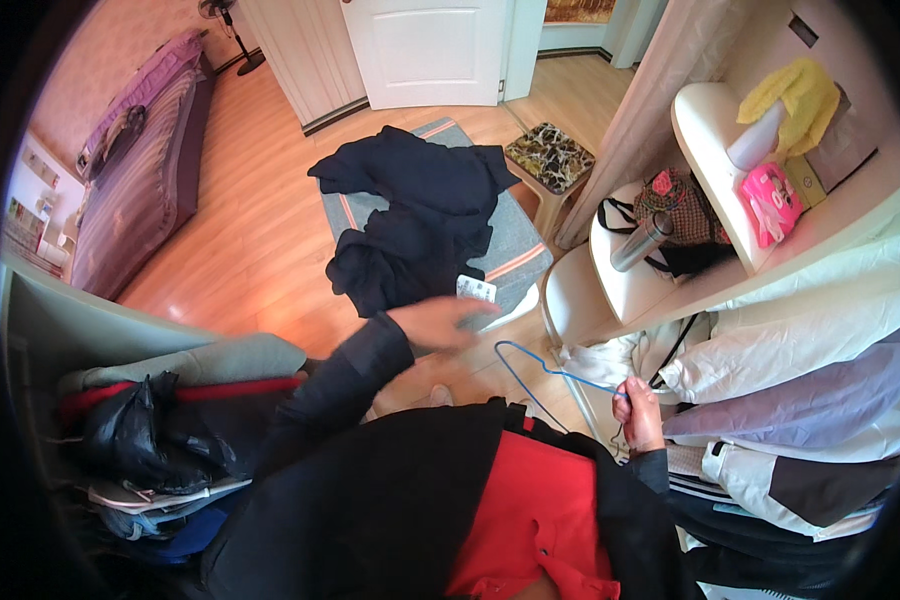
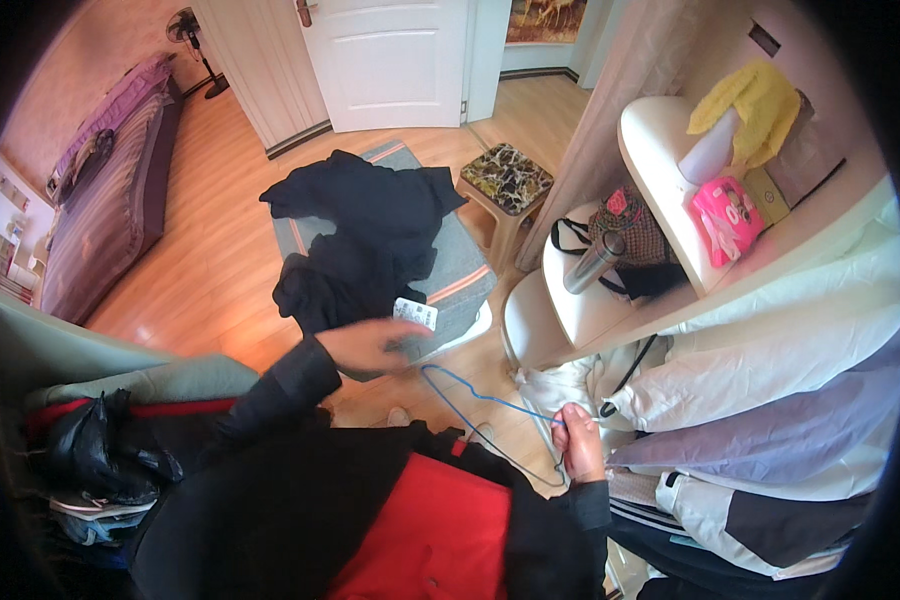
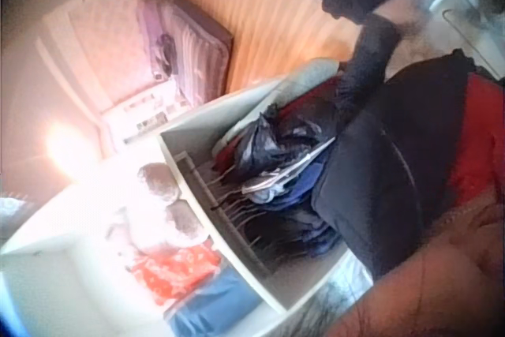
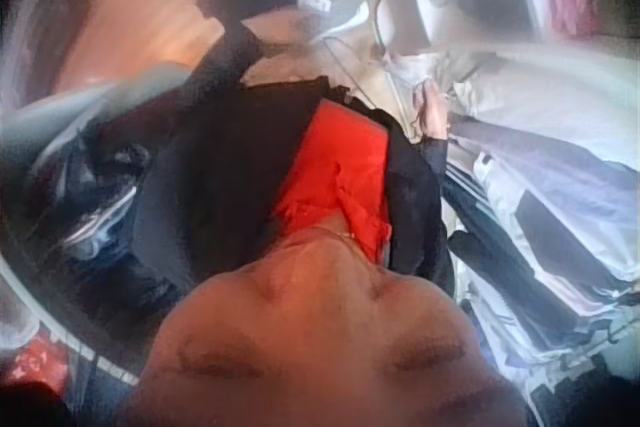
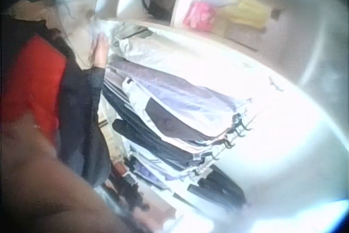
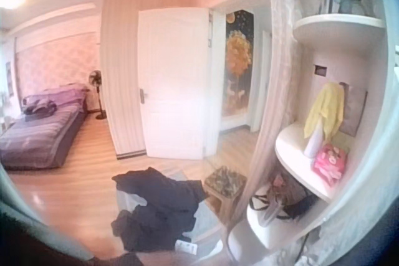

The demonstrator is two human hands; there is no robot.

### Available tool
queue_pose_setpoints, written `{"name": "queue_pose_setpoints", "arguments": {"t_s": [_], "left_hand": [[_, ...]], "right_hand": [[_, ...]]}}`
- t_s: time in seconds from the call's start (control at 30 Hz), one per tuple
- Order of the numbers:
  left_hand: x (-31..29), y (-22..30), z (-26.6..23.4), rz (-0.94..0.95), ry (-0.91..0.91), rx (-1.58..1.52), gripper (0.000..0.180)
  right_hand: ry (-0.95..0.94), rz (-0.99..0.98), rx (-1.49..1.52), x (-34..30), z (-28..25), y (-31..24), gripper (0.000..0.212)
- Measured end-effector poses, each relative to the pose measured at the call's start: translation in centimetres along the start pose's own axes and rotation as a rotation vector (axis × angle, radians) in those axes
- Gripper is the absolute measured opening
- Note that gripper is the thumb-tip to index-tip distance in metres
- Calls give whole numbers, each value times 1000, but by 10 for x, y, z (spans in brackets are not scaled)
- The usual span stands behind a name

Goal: The person removes a light purple jacket from a closet shelf and places it on a clothing rack. They then pick up a white jacket, place it on a hanger, and hang it on the rack. Next, they pick up a black garment, place it on a blue hanger, and hang it on the rack. Finally, they pick up a pair of black shorts, place them on a black hanger, and hang them on the rack.

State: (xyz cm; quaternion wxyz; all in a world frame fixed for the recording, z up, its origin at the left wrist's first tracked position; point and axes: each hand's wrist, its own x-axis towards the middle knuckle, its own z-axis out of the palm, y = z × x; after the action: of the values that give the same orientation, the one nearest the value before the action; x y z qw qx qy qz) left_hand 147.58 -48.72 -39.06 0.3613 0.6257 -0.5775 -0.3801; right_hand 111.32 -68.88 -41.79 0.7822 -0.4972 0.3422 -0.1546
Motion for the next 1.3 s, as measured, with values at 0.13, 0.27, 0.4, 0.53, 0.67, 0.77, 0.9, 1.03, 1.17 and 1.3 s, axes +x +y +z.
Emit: {"name": "queue_pose_setpoints", "arguments": {"t_s": [0.13, 0.27, 0.4, 0.53, 0.67, 0.77, 0.9, 1.03, 1.17, 1.3], "left_hand": [[21, -62, -85, -74, 579, 222, 31], [60, -108, -137, -324, 1033, 437, 67], [84, -133, -132, -630, 529, 839, 78], [104, -159, -117, -670, 612, 779, 53], [114, -185, -127, -641, 747, 726, 34], [116, -191, -162, -548, 915, 463, 26], [100, -164, -244, -247, 1263, 164, 32], [52, -92, -319, 154, 1450, -762, 38], [-12, 0, -343, 409, 1228, -1114, 43], [-56, 87, -342, 483, 1283, -996, 43]], "right_hand": [[177, 53, 3, -17, 2, 23, 32], [313, 104, -77, -43, 15, 47, 34], [430, 104, -316, -74, 33, 61, 40], [551, 199, -243, -101, 42, 79, 36], [566, 277, -160, -111, 40, 103, 33], [526, 205, -38, -106, 37, 112, 32], [494, 108, -230, -86, 34, 99, 33], [512, 167, -249, -61, 33, 80, 38], [335, 187, -265, -40, 28, 70, 42], [173, 112, -247, -21, 20, 67, 43]]}}
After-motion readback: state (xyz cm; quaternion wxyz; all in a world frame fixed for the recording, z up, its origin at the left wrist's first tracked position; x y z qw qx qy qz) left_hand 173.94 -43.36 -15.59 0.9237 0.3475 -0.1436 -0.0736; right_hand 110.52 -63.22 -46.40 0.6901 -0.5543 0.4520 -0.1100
